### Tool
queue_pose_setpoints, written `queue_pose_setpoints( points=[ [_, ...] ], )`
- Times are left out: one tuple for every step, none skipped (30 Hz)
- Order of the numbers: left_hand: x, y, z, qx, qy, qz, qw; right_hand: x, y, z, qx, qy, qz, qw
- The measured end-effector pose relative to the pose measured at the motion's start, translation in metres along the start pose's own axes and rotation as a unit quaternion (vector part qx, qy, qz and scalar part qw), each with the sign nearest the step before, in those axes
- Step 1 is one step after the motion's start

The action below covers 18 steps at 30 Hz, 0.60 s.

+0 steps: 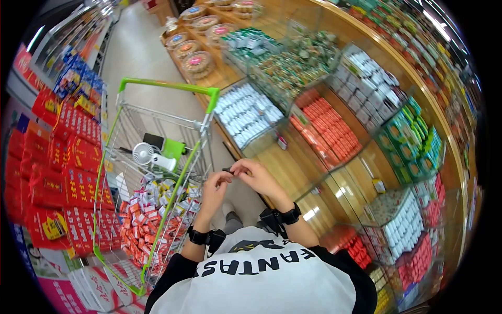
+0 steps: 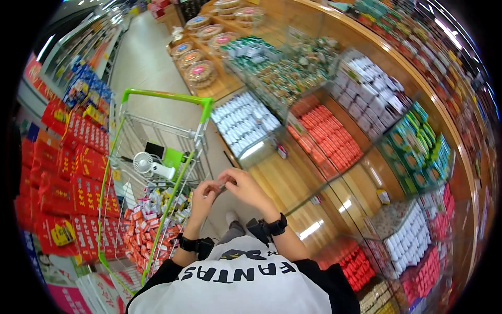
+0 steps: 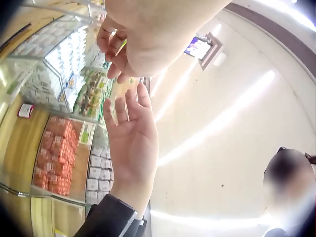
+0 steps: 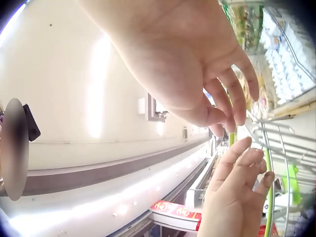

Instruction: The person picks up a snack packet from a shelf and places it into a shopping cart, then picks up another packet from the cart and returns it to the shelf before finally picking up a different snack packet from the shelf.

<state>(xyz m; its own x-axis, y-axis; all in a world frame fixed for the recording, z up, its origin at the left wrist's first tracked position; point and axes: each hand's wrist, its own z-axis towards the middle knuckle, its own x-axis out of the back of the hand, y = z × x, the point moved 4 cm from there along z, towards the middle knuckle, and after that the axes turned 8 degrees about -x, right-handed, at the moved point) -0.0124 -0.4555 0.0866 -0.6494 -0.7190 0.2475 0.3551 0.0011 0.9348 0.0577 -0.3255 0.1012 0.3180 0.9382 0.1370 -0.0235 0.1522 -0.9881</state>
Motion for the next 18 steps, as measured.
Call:
queue_pose_setpoints(
  points=[
    [-0.013, 0.002, 0.003, -0.002, -0.014, -0.005, 1.0, 0.013, 0.002, -0.008, -0.012, 0.023, -0.002, 1.0],
    [-0.027, 0.003, 0.006, -0.004, -0.041, -0.015, 0.999, 0.025, 0.0, -0.016, -0.016, 0.037, -0.003, 0.999],
    [-0.041, 0.005, 0.008, -0.006, -0.068, -0.024, 0.997, 0.039, -0.007, -0.025, -0.02, 0.065, -0.012, 0.998],
    [-0.053, 0.007, 0.011, -0.009, -0.082, -0.029, 0.996, 0.053, -0.01, -0.033, -0.024, 0.093, -0.022, 0.995],
    [-0.066, 0.011, 0.014, -0.02, -0.099, -0.038, 0.994, 0.066, -0.006, -0.04, -0.036, 0.099, -0.02, 0.994],
    [-0.078, 0.014, 0.018, -0.032, -0.115, -0.046, 0.992, 0.079, -0.007, -0.048, -0.038, 0.112, -0.022, 0.993],
    [-0.087, 0.016, 0.022, -0.035, -0.127, -0.051, 0.99, 0.091, -0.01, -0.055, -0.046, 0.132, -0.043, 0.989],
    [-0.097, 0.017, 0.025, -0.044, -0.149, -0.039, 0.987, 0.101, -0.012, -0.062, -0.054, 0.151, -0.063, 0.985],
    [-0.107, 0.019, 0.029, -0.053, -0.17, -0.028, 0.984, 0.11, -0.01, -0.069, -0.049, 0.173, -0.062, 0.982],
    [-0.115, 0.023, 0.034, -0.058, -0.184, -0.032, 0.981, 0.118, -0.009, -0.076, -0.051, 0.188, -0.063, 0.979],
    [-0.122, 0.029, 0.038, -0.058, -0.201, -0.028, 0.978, 0.127, -0.008, -0.083, -0.052, 0.214, -0.066, 0.973],
    [-0.131, 0.033, 0.042, -0.059, -0.217, -0.024, 0.974, 0.135, -0.007, -0.09, -0.053, 0.241, -0.07, 0.967],
    [-0.139, 0.034, 0.046, -0.064, -0.232, -0.027, 0.97, 0.141, -0.007, -0.096, -0.055, 0.256, -0.07, 0.963],
    [-0.147, 0.035, 0.05, -0.083, -0.241, -0.036, 0.966, 0.148, -0.006, -0.102, -0.054, 0.278, -0.074, 0.956],
    [-0.154, 0.036, 0.054, -0.103, -0.249, -0.047, 0.962, 0.154, -0.006, -0.108, -0.052, 0.3, -0.078, 0.949],
    [-0.161, 0.038, 0.058, -0.107, -0.263, -0.05, 0.958, 0.16, -0.004, -0.112, -0.054, 0.315, -0.078, 0.944],
    [-0.167, 0.04, 0.063, -0.12, -0.279, -0.042, 0.952, 0.167, -0.001, -0.117, -0.054, 0.345, -0.083, 0.933],
    [-0.174, 0.042, 0.068, -0.133, -0.294, -0.035, 0.946, 0.174, 0.0, -0.122, -0.055, 0.374, -0.089, 0.921]
  ],
)
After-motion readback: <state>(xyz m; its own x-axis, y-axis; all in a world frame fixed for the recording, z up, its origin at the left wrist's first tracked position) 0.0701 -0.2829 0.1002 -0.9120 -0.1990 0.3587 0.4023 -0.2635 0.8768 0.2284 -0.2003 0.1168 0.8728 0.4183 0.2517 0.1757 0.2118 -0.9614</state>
